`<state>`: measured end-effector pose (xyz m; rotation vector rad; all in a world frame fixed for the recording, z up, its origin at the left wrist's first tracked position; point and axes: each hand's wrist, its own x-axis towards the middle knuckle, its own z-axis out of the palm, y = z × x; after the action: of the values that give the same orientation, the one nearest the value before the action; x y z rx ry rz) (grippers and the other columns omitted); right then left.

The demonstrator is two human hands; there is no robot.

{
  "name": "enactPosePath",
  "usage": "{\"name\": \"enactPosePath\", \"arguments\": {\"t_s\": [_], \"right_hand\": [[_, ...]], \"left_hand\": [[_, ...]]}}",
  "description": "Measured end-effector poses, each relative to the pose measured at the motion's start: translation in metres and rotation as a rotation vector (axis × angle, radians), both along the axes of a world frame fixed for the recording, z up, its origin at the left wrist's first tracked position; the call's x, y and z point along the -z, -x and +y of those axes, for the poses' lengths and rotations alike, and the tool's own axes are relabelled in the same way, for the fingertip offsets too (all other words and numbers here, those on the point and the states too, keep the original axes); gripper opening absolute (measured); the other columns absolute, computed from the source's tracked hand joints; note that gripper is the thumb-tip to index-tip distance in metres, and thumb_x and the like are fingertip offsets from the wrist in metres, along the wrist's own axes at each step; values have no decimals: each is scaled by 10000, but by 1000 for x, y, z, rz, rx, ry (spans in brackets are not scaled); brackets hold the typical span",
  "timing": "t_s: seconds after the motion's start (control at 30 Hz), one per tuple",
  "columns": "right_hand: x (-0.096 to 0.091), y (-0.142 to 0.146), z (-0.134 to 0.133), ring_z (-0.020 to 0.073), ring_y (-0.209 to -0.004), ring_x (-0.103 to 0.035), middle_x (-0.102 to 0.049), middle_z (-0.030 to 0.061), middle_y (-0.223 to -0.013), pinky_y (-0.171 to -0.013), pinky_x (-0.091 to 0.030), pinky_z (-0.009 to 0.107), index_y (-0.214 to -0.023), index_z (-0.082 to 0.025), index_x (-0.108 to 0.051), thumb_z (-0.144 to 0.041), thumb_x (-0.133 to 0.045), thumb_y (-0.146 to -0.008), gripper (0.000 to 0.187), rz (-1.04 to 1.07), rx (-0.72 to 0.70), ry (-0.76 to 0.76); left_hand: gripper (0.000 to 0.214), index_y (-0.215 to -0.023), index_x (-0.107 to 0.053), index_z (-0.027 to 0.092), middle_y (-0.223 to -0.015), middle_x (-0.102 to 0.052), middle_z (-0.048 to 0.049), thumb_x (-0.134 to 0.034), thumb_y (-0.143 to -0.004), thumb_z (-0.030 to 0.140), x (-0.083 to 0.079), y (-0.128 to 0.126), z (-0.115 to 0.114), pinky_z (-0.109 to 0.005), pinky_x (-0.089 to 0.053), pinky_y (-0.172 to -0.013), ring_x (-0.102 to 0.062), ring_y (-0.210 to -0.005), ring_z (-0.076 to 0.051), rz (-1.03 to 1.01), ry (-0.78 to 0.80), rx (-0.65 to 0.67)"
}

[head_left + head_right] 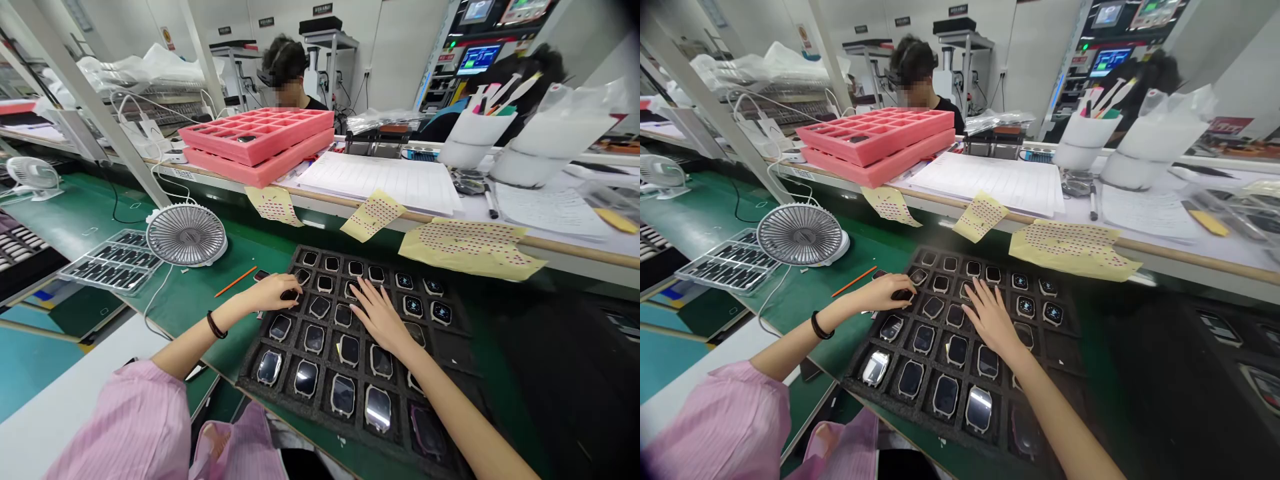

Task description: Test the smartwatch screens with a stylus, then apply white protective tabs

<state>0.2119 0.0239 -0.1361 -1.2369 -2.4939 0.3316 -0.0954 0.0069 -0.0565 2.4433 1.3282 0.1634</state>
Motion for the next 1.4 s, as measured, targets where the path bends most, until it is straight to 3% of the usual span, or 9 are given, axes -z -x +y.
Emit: {"name": "enactPosePath", "arguments": {"t_s": [0.23, 0.4, 0.5, 0.6, 0.7, 0.77, 0.93, 1.2, 1.4], "right_hand": [[-21, 16, -22, 245, -1487, -196, -251, 16, -1599, -1202, -167, 556, -1525, -329, -265, -440, -358, -1010, 535, -6, -388, 35], [-16, 18, -22, 259, -1474, -241, -294, 31, -1584, -1190, -206, 567, -1512, -309, -311, -444, -373, -1006, 527, -45, -418, 46], [-16, 18, -24, 283, -1429, -352, -408, 94, -1532, -1151, -302, 576, -1472, -241, -408, -379, -426, -998, 494, -9, -451, -119], [-24, 21, -33, 291, -1263, -554, -602, 169, -1354, -1079, -420, 554, -1332, -130, -561, -232, -475, -965, 391, 112, -533, -439], [-33, 26, -47, 269, -1079, -653, -713, 172, -1144, -971, -524, 479, -1166, -84, -648, -161, -482, -915, 310, 229, -596, -702], [-37, 29, -54, 254, -998, -677, -741, 151, -1048, -913, -556, 431, -1090, -82, -674, -160, -474, -903, 284, 249, -640, -778], [-39, 33, -56, 227, -910, -684, -749, 132, -968, -871, -563, 389, -1021, -85, -688, -152, -478, -890, 256, 290, -642, -791], [-38, 35, -66, 222, -889, -674, -745, 124, -950, -869, -533, 387, -1009, -74, -686, -192, -459, -911, 275, 326, -727, -853], [-39, 34, -65, 217, -854, -669, -738, 123, -932, -862, -523, 381, -1001, -72, -679, -191, -464, -910, 262, 321, -703, -862]], "left_hand": [[455, -1234, -563, 205, -1242, -643, -90, -634, -787, 155, -3, 3, -6, -303, -444, -908, -609, -1117, -250, 77, 90, -8], [471, -1153, -606, 214, -1126, -670, -65, -686, -702, 105, -5, -3, 4, -279, -441, -854, -630, -1039, -256, 160, 42, 8], [376, -1112, -605, 205, -1089, -658, -51, -665, -742, 176, -12, -5, 5, -255, -456, -824, -630, -1006, -227, 77, 22, 40], [409, -1170, -568, 187, -1160, -618, -68, -646, -769, 180, -17, -17, 4, -249, -462, -874, -611, -1061, -211, -32, -14, 88], [441, -1216, -553, 187, -1201, -607, -83, -646, -785, 162, -13, -39, 5, -265, -459, -918, -602, -1102, -219, -21, 10, 204], [492, -1255, -529, 204, -1213, -616, -82, -655, -782, 147, -7, -51, 8, -277, -460, -918, -595, -1126, -230, 49, 45, 258], [586, -1300, -504, 225, -1179, -647, -84, -666, -753, 90, 0, -62, 15, -296, -466, -871, -609, -1101, -248, 198, 1, 278], [369, -1154, -632, 225, -1153, -676, -51, -675, -788, 201, -22, -89, 12, -257, -473, -843, -657, -1027, -218, 89, -21, 236], [383, -1163, -625, 186, -1048, -715, -91, -663, -782, 168, -9, -126, 12, -272, -488, -738, -676, -964, -244, 286, 4, 285]]}}
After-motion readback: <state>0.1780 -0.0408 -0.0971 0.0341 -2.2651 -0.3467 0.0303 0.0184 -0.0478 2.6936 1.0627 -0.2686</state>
